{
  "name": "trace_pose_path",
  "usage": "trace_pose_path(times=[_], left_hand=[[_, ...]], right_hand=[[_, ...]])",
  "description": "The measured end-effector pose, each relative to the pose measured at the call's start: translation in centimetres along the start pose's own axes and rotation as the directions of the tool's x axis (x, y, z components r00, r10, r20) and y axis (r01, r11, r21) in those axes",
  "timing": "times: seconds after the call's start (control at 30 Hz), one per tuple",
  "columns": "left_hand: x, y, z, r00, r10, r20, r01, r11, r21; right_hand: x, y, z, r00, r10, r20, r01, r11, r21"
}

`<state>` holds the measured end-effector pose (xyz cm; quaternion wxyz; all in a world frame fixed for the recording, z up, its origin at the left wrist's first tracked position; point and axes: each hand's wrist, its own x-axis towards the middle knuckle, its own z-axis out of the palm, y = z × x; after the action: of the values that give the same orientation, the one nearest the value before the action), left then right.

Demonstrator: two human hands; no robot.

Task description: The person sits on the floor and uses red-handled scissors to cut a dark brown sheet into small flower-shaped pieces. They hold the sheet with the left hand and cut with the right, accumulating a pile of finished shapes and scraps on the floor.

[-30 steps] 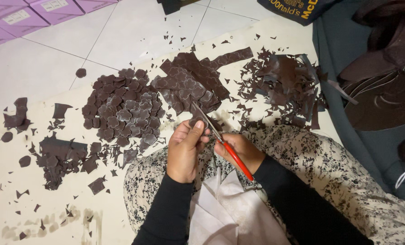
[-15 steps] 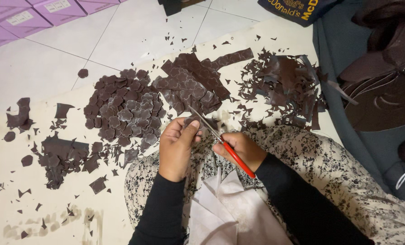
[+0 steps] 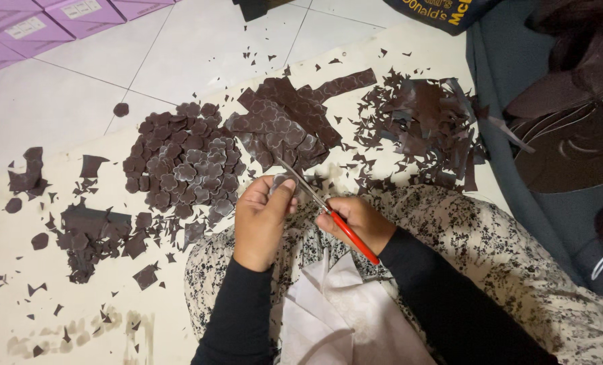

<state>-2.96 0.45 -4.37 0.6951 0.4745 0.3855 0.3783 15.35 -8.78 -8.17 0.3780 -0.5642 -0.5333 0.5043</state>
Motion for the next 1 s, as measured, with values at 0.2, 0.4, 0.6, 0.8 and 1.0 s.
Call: trace_pose_path(times=[0.2,0.4,0.6,0.8,1.0], left_hand=[[-0.1,0.6,0.1,1.0,0.006,-0.014,-0.007,1.0,-0.027],[-0.4,1.2,0.4,0.999,0.032,-0.037,-0.031,0.999,0.011],[-0.2,0.9,-0.1,0.998,0.058,0.003,-0.057,0.995,-0.088],[-0.1,0.5,-0.6,1.0,-0.002,-0.017,0.001,1.0,-0.026],[-0.2,0.7,-0.7,0.998,-0.034,-0.051,0.032,0.998,-0.045]], right_hand=[[0.1,0.3,0.0,1.0,0.0,0.016,0.002,0.997,-0.075],[0.1,0.3,0.2,1.0,-0.008,-0.006,0.007,0.998,-0.058],[-0.1,0.0,0.2,1.0,0.007,0.019,-0.006,0.998,-0.056],[-0.1,-0.2,0.2,0.996,0.027,0.083,-0.029,0.999,0.025],[-0.1,0.2,0.5,0.999,0.039,0.021,-0.039,0.998,-0.039]])
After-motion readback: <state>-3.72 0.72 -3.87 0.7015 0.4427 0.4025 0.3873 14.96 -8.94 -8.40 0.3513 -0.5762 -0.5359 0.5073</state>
